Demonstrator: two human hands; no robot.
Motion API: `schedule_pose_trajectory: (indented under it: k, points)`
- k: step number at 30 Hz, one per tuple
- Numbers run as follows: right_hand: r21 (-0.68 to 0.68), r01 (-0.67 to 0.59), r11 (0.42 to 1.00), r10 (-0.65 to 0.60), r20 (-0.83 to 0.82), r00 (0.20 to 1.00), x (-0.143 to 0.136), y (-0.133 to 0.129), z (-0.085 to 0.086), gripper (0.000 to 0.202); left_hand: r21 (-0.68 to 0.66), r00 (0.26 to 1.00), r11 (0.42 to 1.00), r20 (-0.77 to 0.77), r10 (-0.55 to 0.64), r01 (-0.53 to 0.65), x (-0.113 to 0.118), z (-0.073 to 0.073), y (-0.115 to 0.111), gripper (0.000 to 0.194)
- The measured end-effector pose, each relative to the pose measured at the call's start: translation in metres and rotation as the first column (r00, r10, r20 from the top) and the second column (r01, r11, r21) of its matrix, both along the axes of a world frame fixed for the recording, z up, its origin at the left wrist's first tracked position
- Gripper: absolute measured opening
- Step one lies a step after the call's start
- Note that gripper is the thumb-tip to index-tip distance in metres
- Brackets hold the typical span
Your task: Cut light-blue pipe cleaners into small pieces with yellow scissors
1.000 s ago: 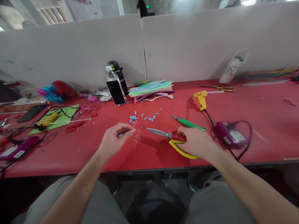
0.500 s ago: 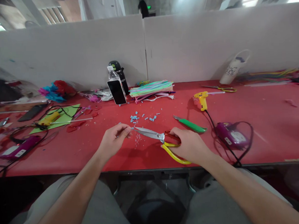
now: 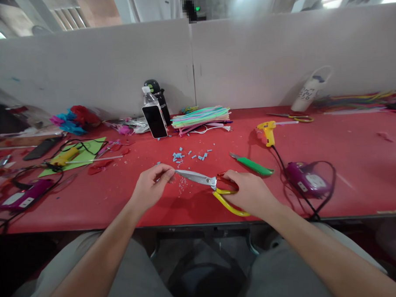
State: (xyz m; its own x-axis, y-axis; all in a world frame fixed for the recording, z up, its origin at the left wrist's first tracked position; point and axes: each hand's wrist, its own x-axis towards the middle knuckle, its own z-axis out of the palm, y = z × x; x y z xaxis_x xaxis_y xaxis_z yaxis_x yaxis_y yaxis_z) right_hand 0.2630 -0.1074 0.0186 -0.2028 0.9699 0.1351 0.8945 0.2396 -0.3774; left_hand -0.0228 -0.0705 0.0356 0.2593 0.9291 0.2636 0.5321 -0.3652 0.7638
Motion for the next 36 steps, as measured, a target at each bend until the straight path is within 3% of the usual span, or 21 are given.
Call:
schedule_pose_trajectory:
  k: [12,19,27,36]
  points:
    - [-0.009,0.008,1.000,-0.009,-0.031,0.999,0.002,0.001,-0.004,0.018,-0.053,0.995,0.998,0.102,-0.022,0.028,0.002,0.002,0.000,0.027]
    - [0.032,-0.006,0.999,0.010,-0.143,0.990,-0.001,-0.001,-0.005,0.039,-0.062,0.988,0.998,0.156,-0.014,0.023,0.002,0.000,0.001,0.027]
    - [-0.014,0.005,1.000,-0.007,-0.135,0.991,0.005,0.001,-0.016,0.027,-0.053,0.987,0.998,0.159,-0.018,0.027,0.002,-0.002,0.003,0.023]
    - [-0.039,0.010,0.999,-0.014,-0.106,0.994,0.003,0.001,-0.014,0.021,-0.029,0.990,0.999,0.137,-0.030,0.034,0.002,-0.001,0.002,0.020]
